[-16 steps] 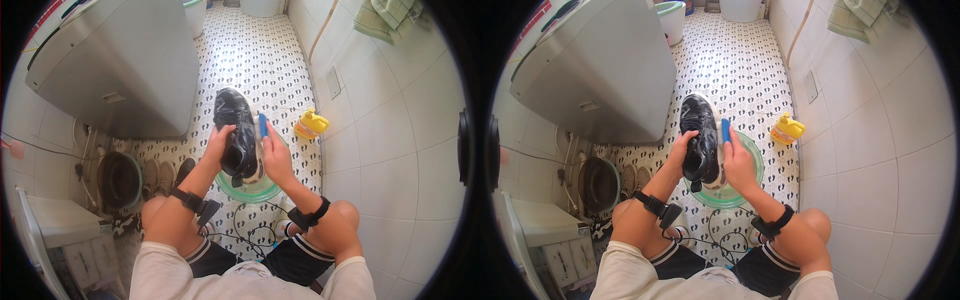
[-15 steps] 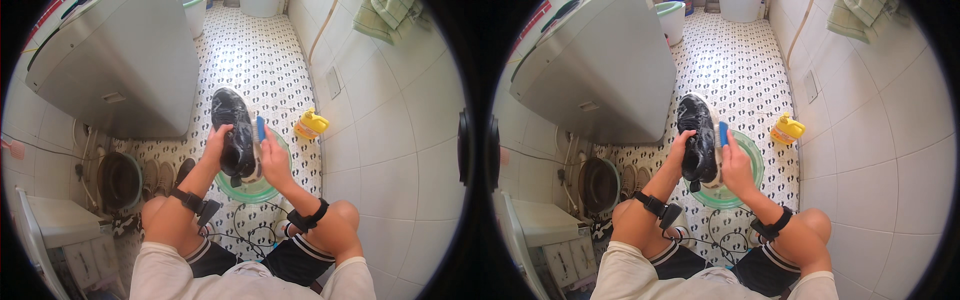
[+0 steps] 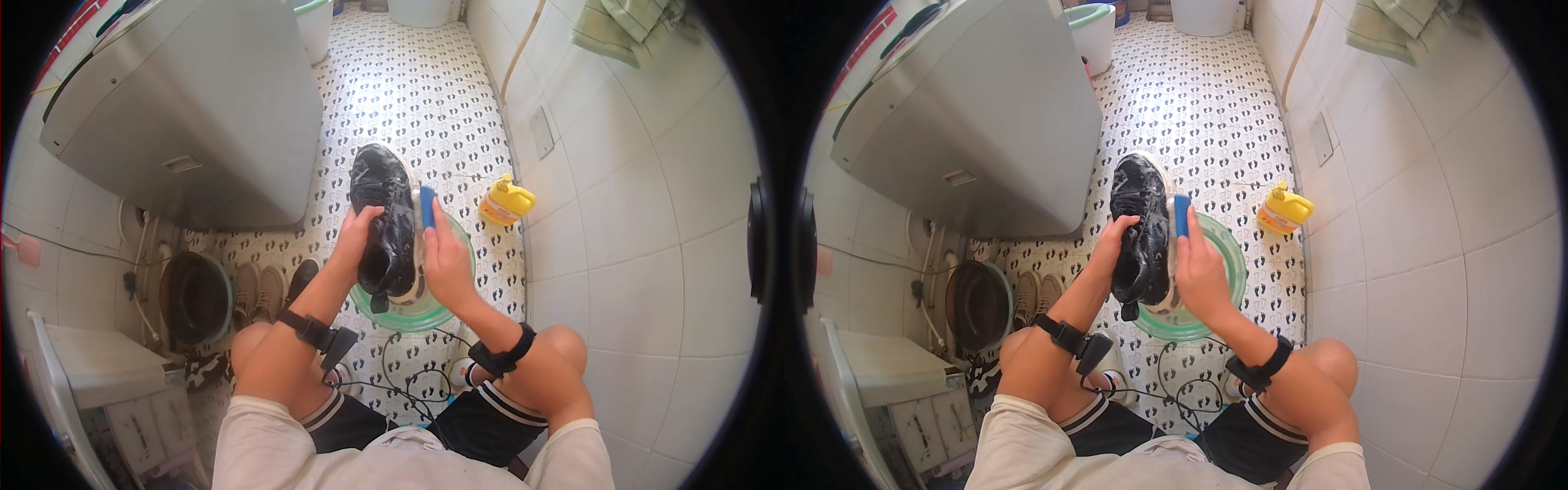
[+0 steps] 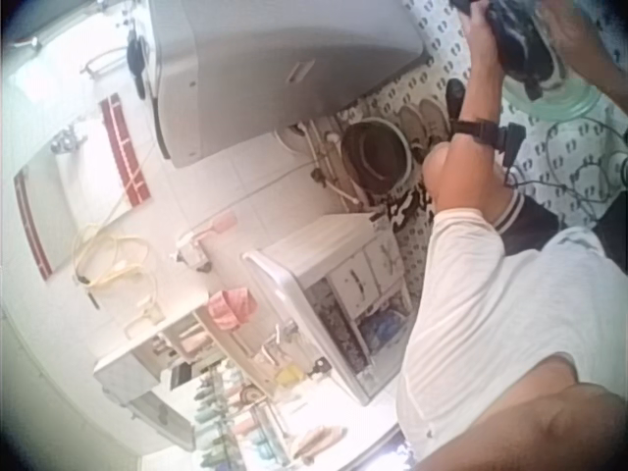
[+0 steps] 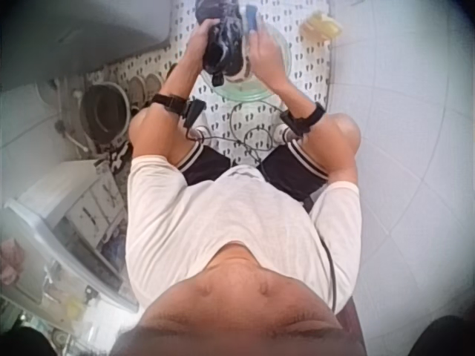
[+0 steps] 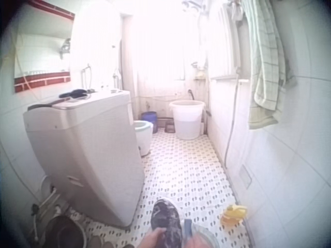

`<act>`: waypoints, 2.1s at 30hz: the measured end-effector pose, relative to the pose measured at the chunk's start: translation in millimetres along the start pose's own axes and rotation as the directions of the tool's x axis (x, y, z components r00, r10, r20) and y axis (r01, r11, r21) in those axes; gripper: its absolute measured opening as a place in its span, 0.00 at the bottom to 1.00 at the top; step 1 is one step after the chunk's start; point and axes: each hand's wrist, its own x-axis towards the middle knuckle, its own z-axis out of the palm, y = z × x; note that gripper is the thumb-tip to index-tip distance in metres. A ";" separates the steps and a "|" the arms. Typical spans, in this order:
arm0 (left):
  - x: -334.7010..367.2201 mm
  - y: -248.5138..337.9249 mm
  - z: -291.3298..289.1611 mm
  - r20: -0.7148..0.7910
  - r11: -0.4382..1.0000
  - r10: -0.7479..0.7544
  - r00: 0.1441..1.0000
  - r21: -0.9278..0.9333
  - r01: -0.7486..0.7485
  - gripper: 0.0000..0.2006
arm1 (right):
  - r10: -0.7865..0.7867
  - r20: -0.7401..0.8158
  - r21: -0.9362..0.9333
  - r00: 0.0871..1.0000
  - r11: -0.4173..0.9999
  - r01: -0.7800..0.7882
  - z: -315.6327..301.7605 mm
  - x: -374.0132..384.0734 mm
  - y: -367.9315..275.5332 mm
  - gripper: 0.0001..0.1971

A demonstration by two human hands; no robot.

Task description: The person scrubs a black and white sneaker with a brush and soapy water in a bucket.

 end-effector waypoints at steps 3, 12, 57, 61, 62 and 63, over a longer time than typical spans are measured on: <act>2.0 2.9 -6.8 0.006 1.000 -0.005 1.000 0.008 0.005 0.21 | -0.052 0.028 0.085 0.998 0.995 0.050 3.6 -16.7 -6.2 0.27; -3.4 -8.5 2.7 0.047 0.997 0.025 0.999 0.072 -0.028 0.21 | 0.010 -0.066 -0.006 0.998 1.000 -0.011 -4.3 12.2 1.9 0.26; 35.8 -6.0 -28.1 -0.170 0.998 0.062 0.983 0.014 -0.061 0.15 | 0.113 0.163 0.063 0.980 0.990 -0.125 2.1 -19.5 -8.1 0.25; 50.6 -11.9 -48.7 -0.221 1.000 -0.009 0.975 -0.023 0.004 0.15 | 0.093 0.202 0.109 0.975 0.987 -0.117 3.4 -28.2 -16.1 0.25; 50.5 -14.5 -52.2 -0.227 1.000 -0.010 0.974 -0.023 0.005 0.15 | 0.094 0.206 0.112 0.974 0.987 -0.119 3.0 -26.0 -16.9 0.25; 48.4 -14.8 -48.6 -0.163 0.999 -0.038 0.986 -0.032 0.033 0.15 | 0.123 0.214 0.074 0.969 0.987 -0.142 -0.3 -19.8 -17.2 0.25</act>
